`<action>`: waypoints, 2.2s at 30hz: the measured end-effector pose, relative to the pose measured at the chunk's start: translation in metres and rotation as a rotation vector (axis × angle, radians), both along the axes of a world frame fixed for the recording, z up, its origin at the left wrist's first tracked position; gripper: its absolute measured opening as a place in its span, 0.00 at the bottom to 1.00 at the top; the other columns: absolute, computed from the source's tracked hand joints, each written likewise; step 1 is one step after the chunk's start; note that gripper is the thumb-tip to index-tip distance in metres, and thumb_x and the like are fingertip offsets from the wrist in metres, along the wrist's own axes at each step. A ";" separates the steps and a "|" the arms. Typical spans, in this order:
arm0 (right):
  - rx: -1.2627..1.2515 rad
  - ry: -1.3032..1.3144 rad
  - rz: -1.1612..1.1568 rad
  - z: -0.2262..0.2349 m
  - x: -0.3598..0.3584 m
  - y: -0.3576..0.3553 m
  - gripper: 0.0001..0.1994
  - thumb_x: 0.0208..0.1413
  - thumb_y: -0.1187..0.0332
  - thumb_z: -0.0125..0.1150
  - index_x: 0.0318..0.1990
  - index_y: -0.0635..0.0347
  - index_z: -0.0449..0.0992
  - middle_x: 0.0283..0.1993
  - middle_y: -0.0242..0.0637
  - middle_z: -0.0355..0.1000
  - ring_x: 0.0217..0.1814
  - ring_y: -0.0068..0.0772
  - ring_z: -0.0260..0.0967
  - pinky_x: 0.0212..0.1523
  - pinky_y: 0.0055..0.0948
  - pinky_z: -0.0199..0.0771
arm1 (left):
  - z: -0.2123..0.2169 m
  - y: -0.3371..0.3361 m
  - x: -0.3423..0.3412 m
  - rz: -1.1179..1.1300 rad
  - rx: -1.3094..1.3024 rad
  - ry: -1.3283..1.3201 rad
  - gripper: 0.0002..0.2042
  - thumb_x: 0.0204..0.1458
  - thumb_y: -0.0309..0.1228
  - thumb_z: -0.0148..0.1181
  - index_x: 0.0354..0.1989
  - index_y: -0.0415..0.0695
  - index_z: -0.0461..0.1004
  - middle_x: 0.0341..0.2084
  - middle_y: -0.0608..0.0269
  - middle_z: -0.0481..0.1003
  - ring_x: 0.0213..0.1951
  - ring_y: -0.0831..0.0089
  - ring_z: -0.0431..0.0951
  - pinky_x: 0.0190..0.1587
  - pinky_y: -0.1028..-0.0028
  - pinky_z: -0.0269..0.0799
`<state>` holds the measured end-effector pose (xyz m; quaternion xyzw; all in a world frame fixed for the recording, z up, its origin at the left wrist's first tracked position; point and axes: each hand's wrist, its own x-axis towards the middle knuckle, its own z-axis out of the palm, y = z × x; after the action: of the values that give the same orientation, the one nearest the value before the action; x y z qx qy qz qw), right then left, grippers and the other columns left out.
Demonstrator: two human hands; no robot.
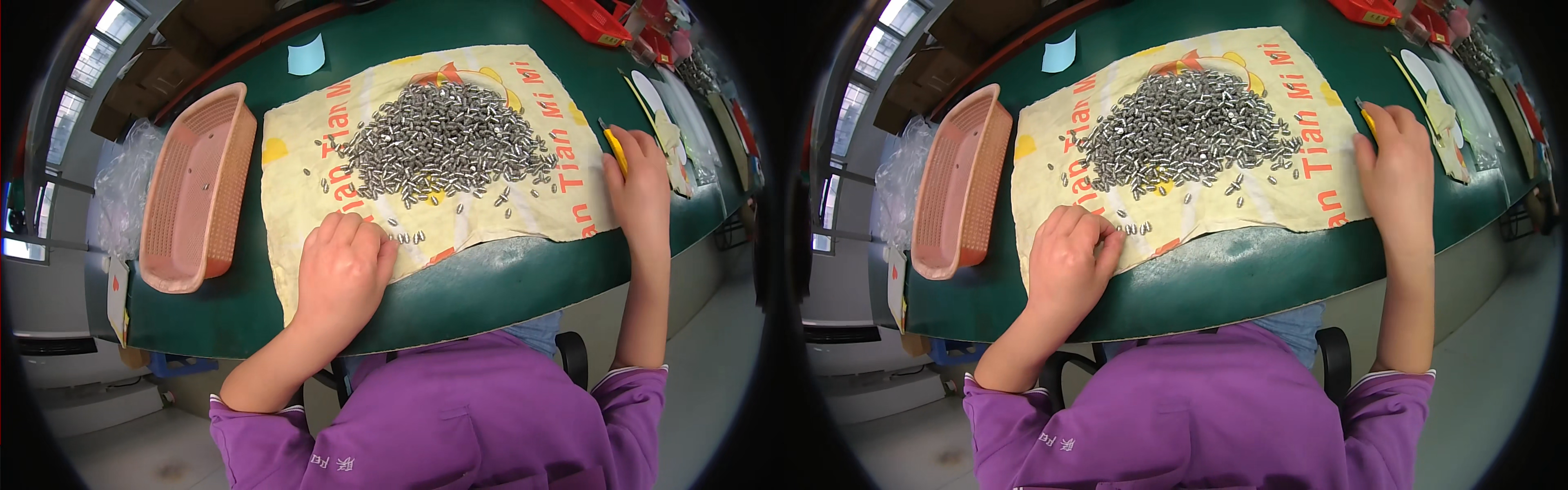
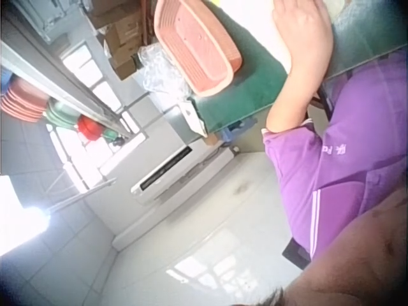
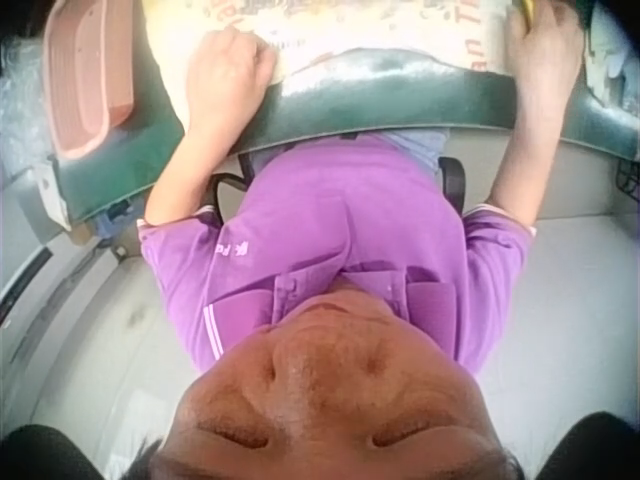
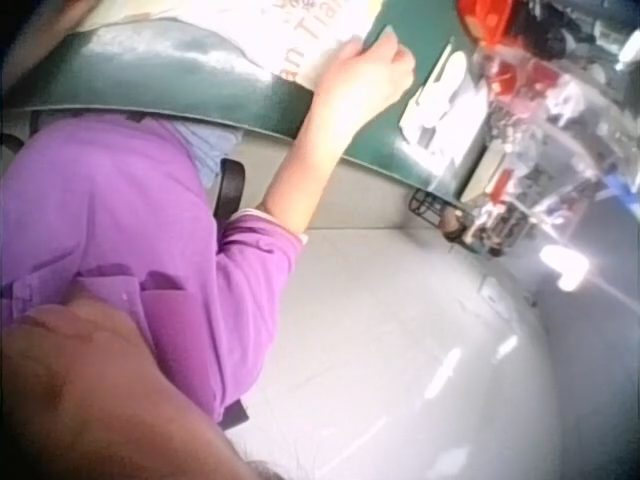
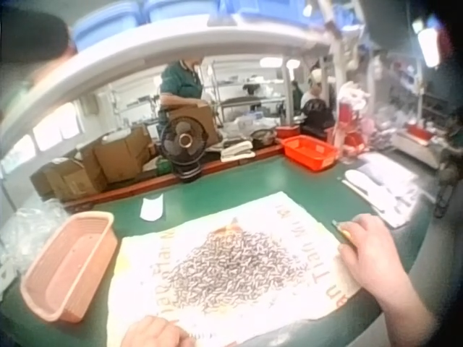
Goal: Inspecting and sorting small metal components on a workbench using a small tool and hands.
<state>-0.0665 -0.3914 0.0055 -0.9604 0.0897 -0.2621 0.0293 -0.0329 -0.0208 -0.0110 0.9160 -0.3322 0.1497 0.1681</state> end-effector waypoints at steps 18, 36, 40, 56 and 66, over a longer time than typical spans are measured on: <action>0.455 0.345 0.980 -0.015 0.038 0.149 0.12 0.50 0.67 0.72 0.40 0.59 0.78 0.38 0.40 0.74 0.46 0.47 0.72 0.49 0.44 0.74 | 0.007 0.014 0.019 -0.135 -0.113 0.253 0.12 0.46 0.26 0.74 0.38 0.41 0.78 0.32 0.59 0.74 0.38 0.58 0.76 0.41 0.62 0.73; 0.437 0.248 0.969 -0.017 0.034 0.146 0.12 0.47 0.69 0.72 0.38 0.58 0.76 0.37 0.37 0.70 0.45 0.43 0.71 0.46 0.42 0.74 | 0.002 0.004 0.022 -0.169 -0.154 0.177 0.11 0.41 0.21 0.71 0.31 0.41 0.75 0.37 0.55 0.70 0.42 0.56 0.71 0.45 0.62 0.69; 0.419 0.240 0.953 -0.016 0.033 0.145 0.12 0.47 0.69 0.72 0.38 0.57 0.76 0.37 0.37 0.70 0.44 0.43 0.71 0.46 0.41 0.73 | -0.001 0.004 0.022 -0.160 -0.155 0.176 0.11 0.41 0.21 0.71 0.31 0.42 0.74 0.38 0.55 0.70 0.42 0.56 0.71 0.44 0.62 0.68; 0.402 0.224 0.958 -0.019 0.034 0.146 0.11 0.48 0.67 0.72 0.36 0.56 0.76 0.37 0.36 0.70 0.44 0.42 0.71 0.45 0.41 0.73 | -0.005 0.003 0.026 -0.194 -0.253 0.273 0.15 0.38 0.21 0.74 0.37 0.43 0.81 0.40 0.59 0.71 0.45 0.61 0.71 0.49 0.65 0.68; 0.365 0.210 0.954 -0.020 0.032 0.148 0.10 0.49 0.66 0.71 0.35 0.55 0.76 0.36 0.35 0.70 0.42 0.40 0.70 0.44 0.40 0.73 | -0.006 0.002 0.022 -0.204 -0.234 0.259 0.15 0.37 0.21 0.74 0.36 0.43 0.80 0.39 0.60 0.72 0.44 0.60 0.71 0.47 0.65 0.67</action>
<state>-0.0343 -0.2433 -0.0145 -0.8948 -0.3112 -0.1017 0.3035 -0.0104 -0.0186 -0.0166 0.8634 -0.3791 0.0505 0.3291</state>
